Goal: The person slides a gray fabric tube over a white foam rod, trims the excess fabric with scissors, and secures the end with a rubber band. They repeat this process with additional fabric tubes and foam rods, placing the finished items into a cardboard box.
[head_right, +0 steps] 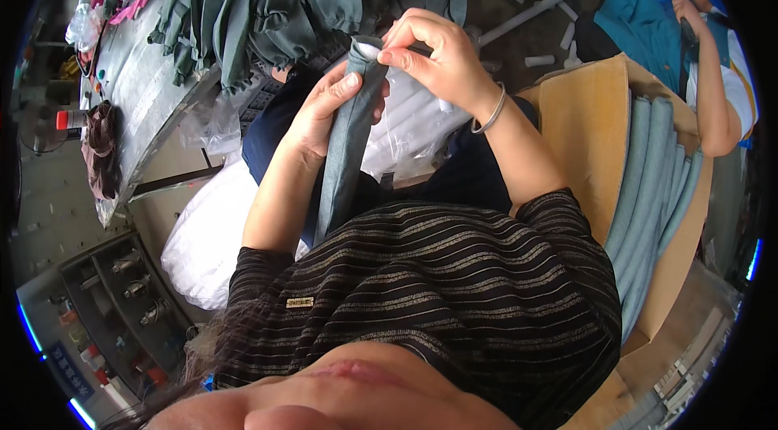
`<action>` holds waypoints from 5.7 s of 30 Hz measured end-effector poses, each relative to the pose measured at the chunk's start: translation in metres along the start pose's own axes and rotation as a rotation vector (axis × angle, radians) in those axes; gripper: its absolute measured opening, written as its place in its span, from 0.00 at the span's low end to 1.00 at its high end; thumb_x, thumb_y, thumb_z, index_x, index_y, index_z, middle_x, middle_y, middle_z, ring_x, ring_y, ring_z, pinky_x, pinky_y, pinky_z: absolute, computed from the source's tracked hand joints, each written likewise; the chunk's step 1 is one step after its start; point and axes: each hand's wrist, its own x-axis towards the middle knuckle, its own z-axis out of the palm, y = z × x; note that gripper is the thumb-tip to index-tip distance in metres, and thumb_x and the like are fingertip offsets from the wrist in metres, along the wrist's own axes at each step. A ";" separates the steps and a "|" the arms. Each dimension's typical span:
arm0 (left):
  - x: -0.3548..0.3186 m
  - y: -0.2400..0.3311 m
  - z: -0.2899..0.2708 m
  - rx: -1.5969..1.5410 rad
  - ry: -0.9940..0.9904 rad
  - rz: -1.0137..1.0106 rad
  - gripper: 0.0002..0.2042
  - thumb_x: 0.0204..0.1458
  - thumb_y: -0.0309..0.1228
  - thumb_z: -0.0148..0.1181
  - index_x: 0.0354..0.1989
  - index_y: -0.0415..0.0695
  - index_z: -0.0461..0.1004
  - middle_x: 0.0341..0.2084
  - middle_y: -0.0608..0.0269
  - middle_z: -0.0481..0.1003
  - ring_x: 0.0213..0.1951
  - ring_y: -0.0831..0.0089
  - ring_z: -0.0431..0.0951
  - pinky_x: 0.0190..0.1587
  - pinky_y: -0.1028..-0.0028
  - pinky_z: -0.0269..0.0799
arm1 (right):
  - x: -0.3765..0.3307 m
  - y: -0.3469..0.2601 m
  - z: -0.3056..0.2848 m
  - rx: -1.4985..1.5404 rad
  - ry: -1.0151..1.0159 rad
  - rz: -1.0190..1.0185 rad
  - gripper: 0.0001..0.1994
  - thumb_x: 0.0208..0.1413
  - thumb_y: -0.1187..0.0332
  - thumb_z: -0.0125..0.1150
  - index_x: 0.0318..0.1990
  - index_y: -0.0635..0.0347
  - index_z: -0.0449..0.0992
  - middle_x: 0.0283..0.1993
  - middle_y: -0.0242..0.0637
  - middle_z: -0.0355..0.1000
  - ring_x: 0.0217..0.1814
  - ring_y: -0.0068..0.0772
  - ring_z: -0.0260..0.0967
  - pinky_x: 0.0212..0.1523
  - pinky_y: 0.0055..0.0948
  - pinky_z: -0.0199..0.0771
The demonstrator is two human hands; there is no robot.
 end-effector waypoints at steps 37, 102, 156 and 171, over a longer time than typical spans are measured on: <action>0.000 -0.021 -0.011 0.541 0.202 0.100 0.24 0.52 0.34 0.62 0.55 0.37 0.62 0.36 0.60 0.73 0.36 0.76 0.74 0.41 0.76 0.70 | -0.003 -0.005 0.026 -0.680 0.238 -0.493 0.08 0.43 0.67 0.64 0.27 0.56 0.71 0.34 0.32 0.67 0.41 0.35 0.70 0.40 0.32 0.74; -0.029 -0.020 0.009 0.193 -0.125 -0.208 0.37 0.40 0.35 0.71 0.57 0.38 0.57 0.32 0.57 0.72 0.28 0.68 0.76 0.34 0.71 0.73 | -0.001 -0.017 0.009 -0.391 0.310 -0.115 0.07 0.50 0.72 0.61 0.25 0.61 0.70 0.22 0.38 0.68 0.23 0.39 0.68 0.24 0.32 0.67; -0.076 -0.063 0.013 0.474 0.079 -0.337 0.19 0.41 0.28 0.66 0.39 0.32 0.67 0.25 0.61 0.72 0.24 0.75 0.73 0.28 0.76 0.70 | -0.088 -0.019 0.073 1.035 0.487 0.662 0.21 0.48 0.66 0.66 0.47 0.56 0.63 0.36 0.37 0.71 0.39 0.31 0.72 0.46 0.33 0.72; -0.113 -0.063 0.006 1.140 0.212 -0.197 0.15 0.41 0.30 0.60 0.36 0.35 0.67 0.25 0.42 0.72 0.31 0.51 0.74 0.37 0.65 0.69 | -0.042 0.040 0.011 1.018 0.606 0.931 0.09 0.48 0.69 0.64 0.34 0.65 0.73 0.31 0.40 0.73 0.37 0.33 0.73 0.44 0.30 0.76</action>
